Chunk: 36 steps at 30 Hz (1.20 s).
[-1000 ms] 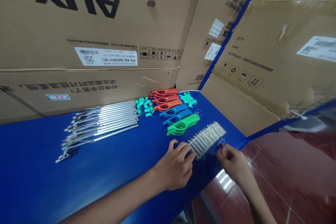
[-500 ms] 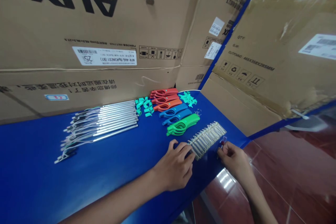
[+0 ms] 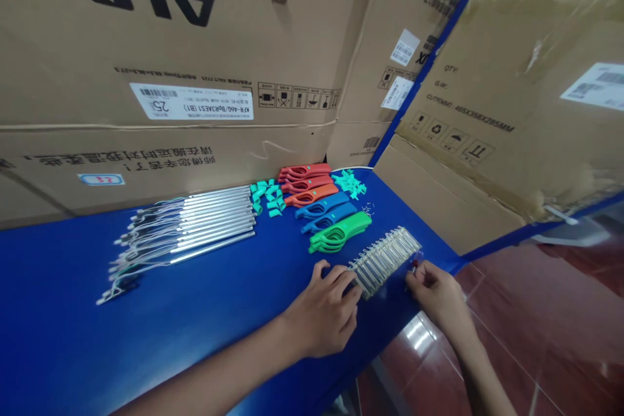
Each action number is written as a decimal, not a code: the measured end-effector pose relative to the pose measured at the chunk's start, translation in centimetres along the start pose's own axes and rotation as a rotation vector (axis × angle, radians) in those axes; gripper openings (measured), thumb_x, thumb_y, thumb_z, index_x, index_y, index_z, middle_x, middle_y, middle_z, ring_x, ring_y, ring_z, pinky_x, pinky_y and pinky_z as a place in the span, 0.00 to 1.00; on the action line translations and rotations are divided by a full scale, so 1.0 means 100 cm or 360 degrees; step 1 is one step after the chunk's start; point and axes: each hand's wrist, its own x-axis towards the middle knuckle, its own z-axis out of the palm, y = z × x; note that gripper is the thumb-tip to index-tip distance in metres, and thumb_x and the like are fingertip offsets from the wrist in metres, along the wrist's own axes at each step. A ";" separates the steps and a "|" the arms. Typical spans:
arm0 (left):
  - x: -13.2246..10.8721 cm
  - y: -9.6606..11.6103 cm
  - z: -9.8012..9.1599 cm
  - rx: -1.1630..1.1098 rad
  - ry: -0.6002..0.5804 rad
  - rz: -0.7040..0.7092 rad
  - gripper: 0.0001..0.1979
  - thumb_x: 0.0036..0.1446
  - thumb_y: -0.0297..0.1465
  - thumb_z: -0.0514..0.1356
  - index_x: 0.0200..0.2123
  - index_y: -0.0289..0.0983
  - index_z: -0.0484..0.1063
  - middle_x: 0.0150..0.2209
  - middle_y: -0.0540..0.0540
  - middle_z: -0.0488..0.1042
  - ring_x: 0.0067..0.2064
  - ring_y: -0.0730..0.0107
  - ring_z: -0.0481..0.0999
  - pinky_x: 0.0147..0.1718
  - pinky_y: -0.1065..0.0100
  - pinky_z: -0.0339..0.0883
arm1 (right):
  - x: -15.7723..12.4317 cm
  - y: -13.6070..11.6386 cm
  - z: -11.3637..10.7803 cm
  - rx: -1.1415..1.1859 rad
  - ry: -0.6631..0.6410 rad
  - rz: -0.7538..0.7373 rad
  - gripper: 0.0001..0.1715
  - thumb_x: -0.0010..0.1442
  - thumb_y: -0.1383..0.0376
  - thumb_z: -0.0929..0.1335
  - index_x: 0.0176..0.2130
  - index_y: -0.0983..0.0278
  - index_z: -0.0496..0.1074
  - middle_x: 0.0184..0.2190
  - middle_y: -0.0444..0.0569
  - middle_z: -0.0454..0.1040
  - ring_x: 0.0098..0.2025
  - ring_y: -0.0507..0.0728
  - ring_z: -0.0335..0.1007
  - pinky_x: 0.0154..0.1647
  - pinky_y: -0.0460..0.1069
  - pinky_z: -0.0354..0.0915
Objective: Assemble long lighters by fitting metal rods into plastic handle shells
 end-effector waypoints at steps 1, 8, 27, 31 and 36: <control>0.000 0.000 0.000 -0.0006 0.0000 0.0000 0.12 0.62 0.30 0.52 0.48 0.35 0.66 0.48 0.40 0.69 0.52 0.56 0.64 0.51 0.51 0.52 | 0.000 0.001 0.000 0.0012 -0.0010 0.0026 0.18 0.45 0.52 0.62 0.18 0.60 0.53 0.13 0.42 0.62 0.17 0.51 0.56 0.19 0.45 0.54; 0.000 0.000 0.000 -0.0012 0.0000 -0.0002 0.13 0.62 0.30 0.51 0.49 0.35 0.66 0.51 0.39 0.68 0.53 0.56 0.63 0.52 0.49 0.50 | -0.003 0.002 -0.001 0.0022 -0.0031 0.0054 0.19 0.46 0.51 0.62 0.19 0.60 0.53 0.13 0.41 0.62 0.17 0.50 0.57 0.20 0.45 0.55; 0.000 0.000 -0.001 0.0027 -0.0004 0.0001 0.12 0.62 0.31 0.52 0.47 0.34 0.67 0.50 0.39 0.68 0.53 0.56 0.64 0.51 0.50 0.52 | 0.008 0.000 -0.005 -0.0062 0.0098 -0.0046 0.17 0.44 0.52 0.62 0.17 0.60 0.53 0.12 0.42 0.61 0.17 0.51 0.57 0.20 0.46 0.55; 0.000 -0.001 -0.001 0.0027 0.0002 0.0000 0.12 0.62 0.31 0.52 0.47 0.35 0.67 0.50 0.40 0.68 0.53 0.57 0.64 0.52 0.50 0.52 | 0.006 0.000 -0.004 -0.0075 0.0118 -0.0040 0.17 0.44 0.53 0.62 0.18 0.60 0.53 0.12 0.41 0.61 0.17 0.51 0.57 0.20 0.46 0.55; 0.000 0.000 -0.001 0.0041 0.0011 0.0005 0.12 0.62 0.31 0.52 0.47 0.35 0.67 0.50 0.40 0.68 0.52 0.57 0.64 0.52 0.50 0.53 | 0.006 0.003 -0.002 -0.0064 0.0114 -0.0054 0.18 0.45 0.52 0.62 0.18 0.60 0.52 0.12 0.41 0.60 0.17 0.51 0.55 0.19 0.46 0.54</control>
